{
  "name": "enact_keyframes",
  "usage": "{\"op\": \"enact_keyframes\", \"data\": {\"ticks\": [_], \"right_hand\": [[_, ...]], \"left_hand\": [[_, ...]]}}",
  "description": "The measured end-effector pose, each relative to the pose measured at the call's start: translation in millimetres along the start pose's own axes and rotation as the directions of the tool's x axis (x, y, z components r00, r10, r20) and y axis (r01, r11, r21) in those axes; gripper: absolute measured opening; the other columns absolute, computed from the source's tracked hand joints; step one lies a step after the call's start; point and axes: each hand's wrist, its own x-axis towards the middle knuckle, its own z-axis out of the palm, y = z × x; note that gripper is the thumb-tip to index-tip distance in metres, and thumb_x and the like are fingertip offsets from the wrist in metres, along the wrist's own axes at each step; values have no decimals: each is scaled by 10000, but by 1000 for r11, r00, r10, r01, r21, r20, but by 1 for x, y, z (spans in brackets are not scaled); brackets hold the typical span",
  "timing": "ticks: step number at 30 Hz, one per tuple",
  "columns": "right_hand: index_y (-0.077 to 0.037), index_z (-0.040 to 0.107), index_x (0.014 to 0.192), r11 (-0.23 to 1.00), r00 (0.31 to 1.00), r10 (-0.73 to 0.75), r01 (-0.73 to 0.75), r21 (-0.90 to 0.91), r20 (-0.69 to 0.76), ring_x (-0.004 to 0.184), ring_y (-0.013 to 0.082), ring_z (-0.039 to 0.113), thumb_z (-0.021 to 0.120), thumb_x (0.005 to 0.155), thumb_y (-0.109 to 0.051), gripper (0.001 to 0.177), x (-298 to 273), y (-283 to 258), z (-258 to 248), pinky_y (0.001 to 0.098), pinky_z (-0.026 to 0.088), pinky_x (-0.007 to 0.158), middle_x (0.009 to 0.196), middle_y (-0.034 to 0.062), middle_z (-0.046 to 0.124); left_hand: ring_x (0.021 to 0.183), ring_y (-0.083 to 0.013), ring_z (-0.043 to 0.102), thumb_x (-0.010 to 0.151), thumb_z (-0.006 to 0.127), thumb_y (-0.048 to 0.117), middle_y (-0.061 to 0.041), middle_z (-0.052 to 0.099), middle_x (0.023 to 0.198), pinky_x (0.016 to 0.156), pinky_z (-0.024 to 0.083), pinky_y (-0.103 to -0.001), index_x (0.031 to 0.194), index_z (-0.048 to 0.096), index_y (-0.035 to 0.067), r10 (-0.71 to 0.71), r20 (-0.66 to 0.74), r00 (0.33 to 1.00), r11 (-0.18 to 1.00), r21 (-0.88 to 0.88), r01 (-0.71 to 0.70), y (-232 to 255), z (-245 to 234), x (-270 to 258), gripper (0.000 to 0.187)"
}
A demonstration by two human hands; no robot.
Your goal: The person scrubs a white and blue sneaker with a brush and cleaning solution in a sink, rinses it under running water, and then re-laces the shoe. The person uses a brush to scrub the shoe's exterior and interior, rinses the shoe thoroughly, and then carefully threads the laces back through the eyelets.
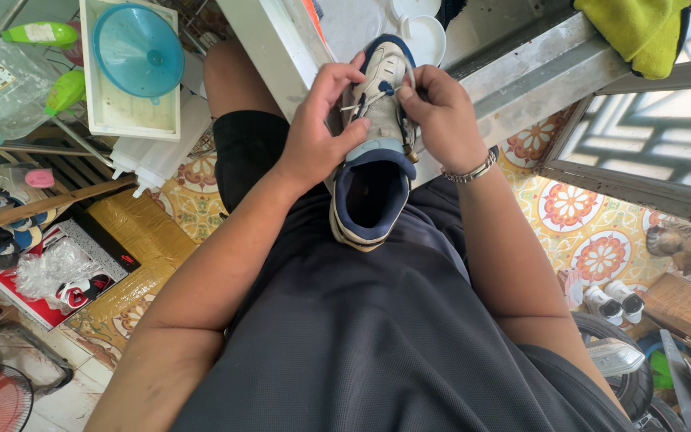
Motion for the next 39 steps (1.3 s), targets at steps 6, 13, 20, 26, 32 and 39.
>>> {"op": "enact_keyframes", "data": {"ticks": [6, 13, 20, 26, 32, 39], "right_hand": [[-75, 524, 1093, 980, 992, -119, 124, 154, -40, 732, 24, 521, 628, 1023, -131, 137, 3, -3, 0, 220, 439, 658, 835, -61, 587], [-79, 743, 1125, 810, 892, -431, 450, -378, 138, 714, 153, 562, 823, 961, -146, 194, -10, -39, 10, 307, 472, 659, 879, 67, 608], [-36, 689, 1024, 785, 915, -378, 398, -474, 142, 831, 285, 652, 739, 997, -233, 205, -3, -34, 14, 393, 509, 734, 938, 105, 651], [-4, 627, 919, 727, 890, -397, 454, -516, 224, 900, 359, 607, 637, 1045, -211, 242, 4, -34, 22, 449, 466, 769, 908, 131, 599], [-3, 669, 908, 882, 917, -378, 398, -254, 126, 840, 261, 573, 633, 1035, -192, 230, 4, -20, 30, 365, 454, 762, 861, 91, 559], [6, 626, 897, 942, 946, -322, 324, -89, 30, 821, 193, 530, 588, 1083, -198, 278, 2, -9, 31, 325, 439, 780, 870, 72, 534]], "left_hand": [[1609, -329, 364, 924, 686, 64, -271, 450, 1639, 1267, 340, -372, 1173, 554, 53, 53, 21, 998, 983, 174, -56, -1, -3, 1, 283], [1614, -326, 339, 1004, 605, 143, -241, 493, 1582, 1278, 292, -388, 1084, 530, 44, 15, -12, 1000, 1000, 15, -15, -13, -3, 10, 147], [1563, -353, 310, 954, 640, 173, -297, 496, 1527, 1198, 332, -415, 909, 538, 5, 55, -9, 998, 996, 70, -54, -20, -2, 22, 201], [1504, -321, 462, 845, 557, 134, -300, 475, 1566, 1167, 409, -399, 907, 557, -1, 74, -66, 995, 991, 114, -67, -23, 2, 20, 149], [1428, -192, 466, 826, 536, 90, -312, 652, 1248, 931, 449, -281, 845, 538, 11, 56, -145, 988, 998, -21, -60, -28, 8, 19, 81], [714, -37, 448, 871, 672, 121, -313, 500, 1556, 697, 421, -243, 882, 587, 13, 49, -150, 987, 998, 52, -42, -30, 6, 18, 138]]}}
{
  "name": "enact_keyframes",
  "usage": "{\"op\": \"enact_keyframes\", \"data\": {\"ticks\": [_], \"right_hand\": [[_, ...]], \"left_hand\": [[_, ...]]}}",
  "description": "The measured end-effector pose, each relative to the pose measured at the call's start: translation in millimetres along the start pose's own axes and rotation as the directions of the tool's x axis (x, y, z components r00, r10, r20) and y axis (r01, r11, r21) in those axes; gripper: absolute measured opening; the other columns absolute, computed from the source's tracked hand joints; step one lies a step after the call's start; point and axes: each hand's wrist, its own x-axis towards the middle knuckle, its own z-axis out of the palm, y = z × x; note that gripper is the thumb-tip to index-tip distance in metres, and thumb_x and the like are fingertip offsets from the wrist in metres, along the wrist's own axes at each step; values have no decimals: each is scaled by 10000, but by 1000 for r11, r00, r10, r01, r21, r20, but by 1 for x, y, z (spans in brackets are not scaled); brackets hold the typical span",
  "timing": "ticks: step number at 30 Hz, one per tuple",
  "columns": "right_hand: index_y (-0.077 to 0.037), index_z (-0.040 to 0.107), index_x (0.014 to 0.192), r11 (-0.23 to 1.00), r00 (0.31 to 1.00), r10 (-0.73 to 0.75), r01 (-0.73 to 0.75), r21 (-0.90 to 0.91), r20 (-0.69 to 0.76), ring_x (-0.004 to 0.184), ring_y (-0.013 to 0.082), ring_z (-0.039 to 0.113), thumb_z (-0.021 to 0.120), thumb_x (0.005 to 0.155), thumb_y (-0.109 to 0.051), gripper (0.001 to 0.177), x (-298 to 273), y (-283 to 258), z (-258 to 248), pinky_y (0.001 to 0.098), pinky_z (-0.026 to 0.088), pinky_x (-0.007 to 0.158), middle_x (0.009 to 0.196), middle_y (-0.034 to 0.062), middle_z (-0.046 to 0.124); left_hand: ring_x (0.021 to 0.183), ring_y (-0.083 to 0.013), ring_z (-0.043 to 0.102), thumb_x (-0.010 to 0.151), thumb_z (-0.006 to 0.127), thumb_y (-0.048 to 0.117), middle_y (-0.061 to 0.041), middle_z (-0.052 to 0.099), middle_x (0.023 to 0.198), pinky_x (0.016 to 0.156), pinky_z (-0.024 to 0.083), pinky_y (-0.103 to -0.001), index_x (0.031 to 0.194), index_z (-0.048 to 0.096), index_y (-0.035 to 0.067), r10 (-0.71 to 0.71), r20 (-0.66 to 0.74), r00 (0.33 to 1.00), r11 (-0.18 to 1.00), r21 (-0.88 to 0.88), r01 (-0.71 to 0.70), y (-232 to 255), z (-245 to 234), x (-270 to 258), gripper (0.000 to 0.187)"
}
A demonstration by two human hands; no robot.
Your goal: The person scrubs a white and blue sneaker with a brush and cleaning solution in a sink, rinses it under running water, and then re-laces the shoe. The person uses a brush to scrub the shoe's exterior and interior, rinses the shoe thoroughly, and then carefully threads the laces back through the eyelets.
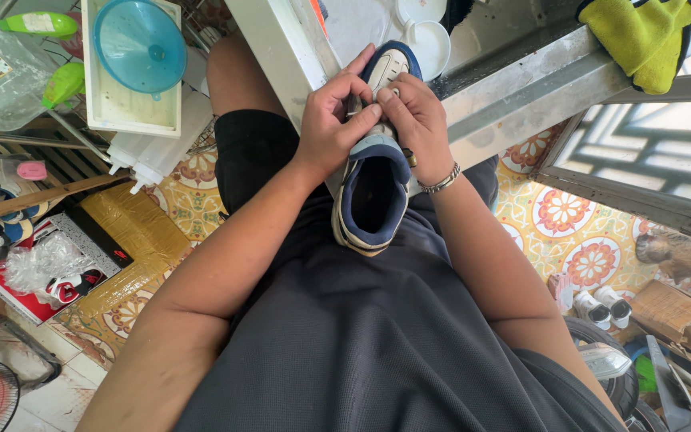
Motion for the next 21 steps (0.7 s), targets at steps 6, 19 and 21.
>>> {"op": "enact_keyframes", "data": {"ticks": [6, 19, 21], "right_hand": [[-19, 711, 936, 997, 1000, -9, 8, -73, -15, 787, 156, 547, 616, 1071, -204, 248, 1, -4, 4, 307, 438, 737, 824, 33, 552], [-40, 621, 1112, 915, 996, 69, -38, 401, -64, 877, 13, 537, 538, 1211, -201, 207, -1, 30, -5, 204, 457, 842, 973, -45, 633], [-68, 539, 1286, 889, 997, 76, -52, 455, -35, 837, 17, 494, 582, 1150, -113, 150, -4, 27, -19, 196, 400, 762, 964, -43, 617]], "left_hand": [[734, -72, 507, 884, 580, 106, -325, 506, 1547, 740, 470, -261, 872, 591, -10, 24, -14, 1000, 1000, 14, -24, -2, 4, -2, 117], [1241, -115, 553, 917, 648, 112, -318, 387, 1641, 1009, 431, -266, 948, 519, 28, -13, 63, 998, 998, -68, 17, 6, -6, -10, 157], [1179, -140, 511, 867, 643, 101, -304, 345, 1687, 1012, 416, -279, 960, 509, 44, -55, 76, 996, 990, -124, 64, 9, -7, -11, 173]]}}
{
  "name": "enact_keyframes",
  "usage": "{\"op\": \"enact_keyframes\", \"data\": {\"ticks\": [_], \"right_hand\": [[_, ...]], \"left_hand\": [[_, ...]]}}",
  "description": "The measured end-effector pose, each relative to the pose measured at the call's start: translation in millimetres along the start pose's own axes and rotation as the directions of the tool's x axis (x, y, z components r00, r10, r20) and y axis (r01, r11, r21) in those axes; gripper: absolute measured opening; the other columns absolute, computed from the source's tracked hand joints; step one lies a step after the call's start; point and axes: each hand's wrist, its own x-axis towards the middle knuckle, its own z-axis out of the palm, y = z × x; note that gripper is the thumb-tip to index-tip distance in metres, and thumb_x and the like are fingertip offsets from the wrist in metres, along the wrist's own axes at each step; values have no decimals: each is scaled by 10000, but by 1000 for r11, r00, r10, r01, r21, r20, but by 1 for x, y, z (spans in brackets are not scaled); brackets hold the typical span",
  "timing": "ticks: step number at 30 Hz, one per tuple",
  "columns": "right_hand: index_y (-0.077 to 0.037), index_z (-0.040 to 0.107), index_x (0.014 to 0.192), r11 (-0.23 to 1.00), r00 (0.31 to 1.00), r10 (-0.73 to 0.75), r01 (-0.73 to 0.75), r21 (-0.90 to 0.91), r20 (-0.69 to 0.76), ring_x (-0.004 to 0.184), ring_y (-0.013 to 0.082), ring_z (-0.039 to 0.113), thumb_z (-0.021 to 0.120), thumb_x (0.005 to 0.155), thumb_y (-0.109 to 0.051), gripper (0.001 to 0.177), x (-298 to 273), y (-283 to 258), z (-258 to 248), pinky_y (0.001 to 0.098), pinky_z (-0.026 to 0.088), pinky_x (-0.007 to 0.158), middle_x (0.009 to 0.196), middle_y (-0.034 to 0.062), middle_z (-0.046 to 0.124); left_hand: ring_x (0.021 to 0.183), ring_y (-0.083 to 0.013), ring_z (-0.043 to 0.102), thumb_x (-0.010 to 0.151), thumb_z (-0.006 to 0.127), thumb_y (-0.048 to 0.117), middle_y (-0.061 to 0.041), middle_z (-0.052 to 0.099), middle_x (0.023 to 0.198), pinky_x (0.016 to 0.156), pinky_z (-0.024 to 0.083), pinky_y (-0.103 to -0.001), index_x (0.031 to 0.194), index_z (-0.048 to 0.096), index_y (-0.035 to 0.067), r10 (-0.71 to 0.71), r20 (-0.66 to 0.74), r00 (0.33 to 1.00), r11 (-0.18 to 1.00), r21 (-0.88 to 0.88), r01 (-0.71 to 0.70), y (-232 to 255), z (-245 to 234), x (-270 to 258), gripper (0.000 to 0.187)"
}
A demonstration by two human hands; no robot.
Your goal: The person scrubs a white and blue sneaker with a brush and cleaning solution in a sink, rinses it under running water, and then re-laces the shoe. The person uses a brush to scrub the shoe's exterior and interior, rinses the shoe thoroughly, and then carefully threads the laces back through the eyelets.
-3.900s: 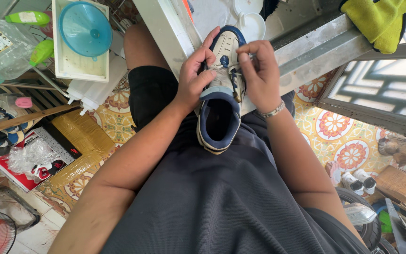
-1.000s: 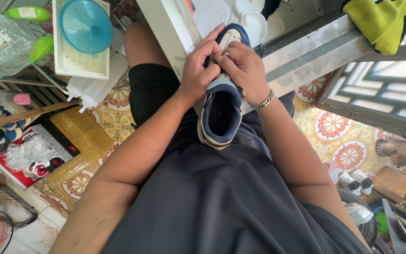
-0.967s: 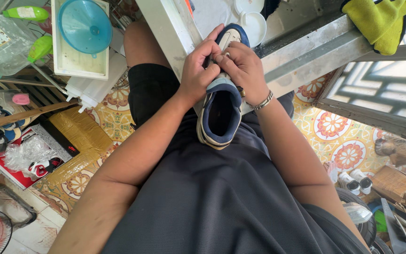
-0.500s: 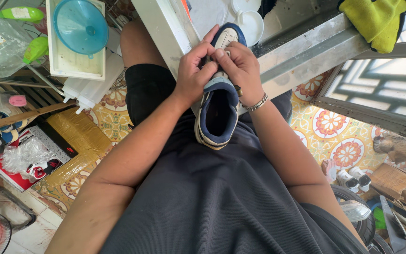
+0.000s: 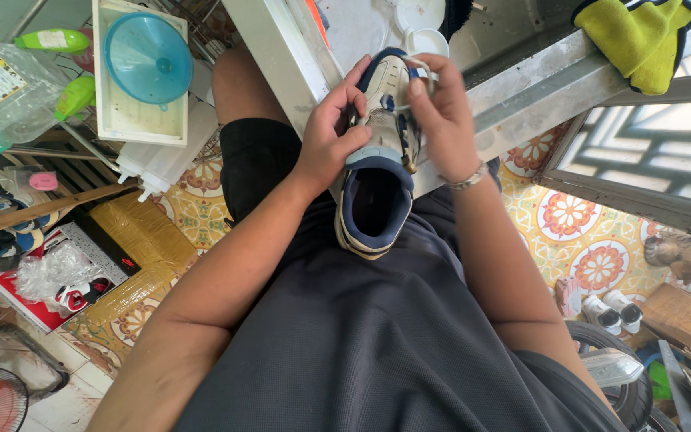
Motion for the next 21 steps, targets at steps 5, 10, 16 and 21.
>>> {"op": "enact_keyframes", "data": {"ticks": [5, 10, 16, 21], "right_hand": [[-61, 485, 1316, 1000, 987, -10, 7, -21, -158, 744, 16, 468, 651, 1035, 90, 359, -5, -27, -26, 181, 381, 656, 874, -61, 526], [-74, 479, 1232, 987, 987, -157, 158, 37, -43, 712, -3, 452, 605, 1083, 138, 288, -21, -32, -30, 177, 434, 721, 849, -45, 512], [-62, 497, 1257, 986, 923, -153, 120, -115, -354, 766, 53, 531, 639, 1024, 121, 329, -19, -19, -41, 223, 501, 672, 931, -32, 535], [-111, 421, 1098, 898, 816, -270, 405, 172, -512, 576, 65, 379, 592, 903, 219, 420, -23, -74, -126, 221, 376, 543, 748, -13, 406]], "left_hand": [[1460, -219, 440, 797, 597, 47, -274, 308, 1662, 1215, 350, -324, 1149, 502, 74, -86, -10, 996, 957, -277, 80, 1, 7, 2, 366], [1571, -285, 360, 836, 531, 25, -280, 353, 1661, 1304, 275, -365, 1403, 498, 15, -46, -8, 999, 984, -172, 44, 7, 12, 2, 568], [1585, -343, 360, 880, 440, 58, -301, 355, 1663, 1302, 298, -404, 1327, 670, 47, 47, 89, 995, 946, 315, -72, 23, 2, 4, 503], [1602, -365, 308, 888, 411, 74, -309, 352, 1650, 1286, 300, -410, 1315, 683, 76, 6, 78, 997, 954, 299, -29, 28, -1, -5, 507]]}}
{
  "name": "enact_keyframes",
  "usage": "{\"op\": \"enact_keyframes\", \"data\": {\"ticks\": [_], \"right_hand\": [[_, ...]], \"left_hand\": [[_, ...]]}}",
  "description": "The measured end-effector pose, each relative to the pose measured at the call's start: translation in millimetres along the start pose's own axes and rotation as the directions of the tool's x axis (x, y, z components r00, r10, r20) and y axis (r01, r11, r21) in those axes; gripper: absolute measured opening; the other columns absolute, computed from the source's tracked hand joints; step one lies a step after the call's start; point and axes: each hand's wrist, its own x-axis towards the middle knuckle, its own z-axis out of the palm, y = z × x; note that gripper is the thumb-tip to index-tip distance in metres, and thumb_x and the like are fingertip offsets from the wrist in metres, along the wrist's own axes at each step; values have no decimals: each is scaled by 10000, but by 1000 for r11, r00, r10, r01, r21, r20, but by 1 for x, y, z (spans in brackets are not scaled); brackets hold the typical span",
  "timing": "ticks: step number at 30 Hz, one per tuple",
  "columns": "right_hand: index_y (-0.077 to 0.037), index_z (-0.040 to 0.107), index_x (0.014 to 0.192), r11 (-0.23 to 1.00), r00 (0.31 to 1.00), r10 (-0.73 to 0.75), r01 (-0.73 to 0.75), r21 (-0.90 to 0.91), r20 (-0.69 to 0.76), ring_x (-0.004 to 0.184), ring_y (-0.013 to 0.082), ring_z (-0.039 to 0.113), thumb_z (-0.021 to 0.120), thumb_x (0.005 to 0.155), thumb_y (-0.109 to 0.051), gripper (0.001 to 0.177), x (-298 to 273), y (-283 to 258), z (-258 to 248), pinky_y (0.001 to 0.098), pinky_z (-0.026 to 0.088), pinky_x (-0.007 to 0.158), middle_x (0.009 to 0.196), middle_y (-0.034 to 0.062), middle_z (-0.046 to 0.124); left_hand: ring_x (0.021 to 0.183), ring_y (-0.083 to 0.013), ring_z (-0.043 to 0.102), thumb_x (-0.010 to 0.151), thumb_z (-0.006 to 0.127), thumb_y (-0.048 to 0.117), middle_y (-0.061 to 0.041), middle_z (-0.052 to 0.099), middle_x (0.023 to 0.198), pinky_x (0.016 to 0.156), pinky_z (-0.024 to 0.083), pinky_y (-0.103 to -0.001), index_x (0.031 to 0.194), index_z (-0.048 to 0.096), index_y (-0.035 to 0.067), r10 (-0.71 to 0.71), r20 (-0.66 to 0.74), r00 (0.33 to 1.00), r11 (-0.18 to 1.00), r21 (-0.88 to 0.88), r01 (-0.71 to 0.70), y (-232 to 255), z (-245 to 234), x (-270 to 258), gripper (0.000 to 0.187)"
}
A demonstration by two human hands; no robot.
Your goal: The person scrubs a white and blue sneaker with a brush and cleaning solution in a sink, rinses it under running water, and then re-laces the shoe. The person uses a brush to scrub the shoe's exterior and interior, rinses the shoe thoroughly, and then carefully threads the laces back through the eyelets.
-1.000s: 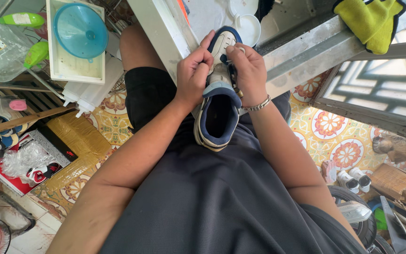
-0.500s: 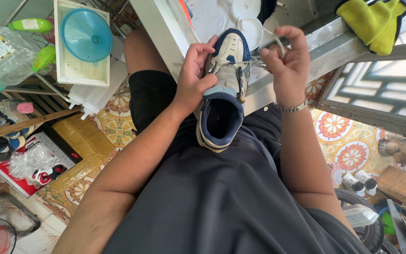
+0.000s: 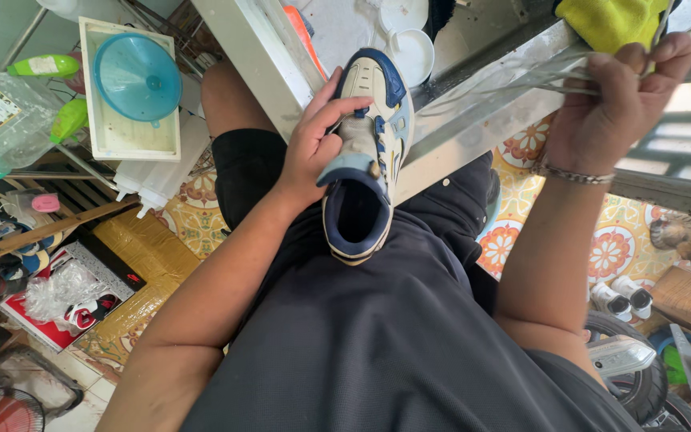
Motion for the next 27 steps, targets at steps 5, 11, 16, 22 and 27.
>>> {"op": "enact_keyframes", "data": {"ticks": [5, 11, 16, 22, 27], "right_hand": [[-39, 398, 1148, 999, 996, -19, 22, -36, 88, 604, 85, 329, 595, 990, 304, 427, -3, -5, -6, 233, 353, 614, 786, 3, 340], [-66, 416, 1142, 995, 984, -87, 94, -38, 157, 638, 139, 439, 601, 996, 238, 384, 13, -10, 26, 319, 500, 652, 805, 28, 428], [-53, 435, 1117, 995, 978, -102, 101, 12, 182, 655, 155, 474, 618, 974, 233, 369, 28, 2, 44, 309, 458, 642, 838, 49, 484], [-16, 591, 1070, 895, 963, 36, 88, -438, 268, 650, 92, 498, 657, 954, 202, 256, 44, 54, 49, 241, 385, 578, 866, 34, 594], [-57, 626, 1111, 637, 830, 240, 257, -727, 504, 841, 183, 621, 771, 837, -1, 314, 47, 123, 57, 321, 516, 730, 1031, 83, 647]], "left_hand": [[1618, -367, 279, 1013, 529, 190, -294, 369, 1658, 1301, 247, -434, 1305, 691, 66, -8, -26, 1000, 999, 34, 9, 1, 14, -5, 355], [1602, -353, 274, 850, 701, 245, -262, 206, 1695, 1293, 275, -409, 1535, 461, 74, 120, 51, 991, 991, -60, -117, 33, 14, -37, 745], [1382, -278, 551, 853, 634, -37, -244, 511, 1543, 1109, 454, -346, 1574, 374, 39, -142, -84, 986, 988, 43, 146, 49, 26, -54, 771], [1254, -204, 652, 911, 580, -137, -223, 634, 1421, 1080, 513, -304, 1581, 375, -6, -96, -266, 959, 995, -38, 89, 36, 20, -60, 713], [1135, -194, 648, 943, 659, -56, -176, 648, 1323, 958, 525, -302, 1508, 387, 5, -124, -318, 940, 988, 51, 148, 52, -6, -46, 630]]}}
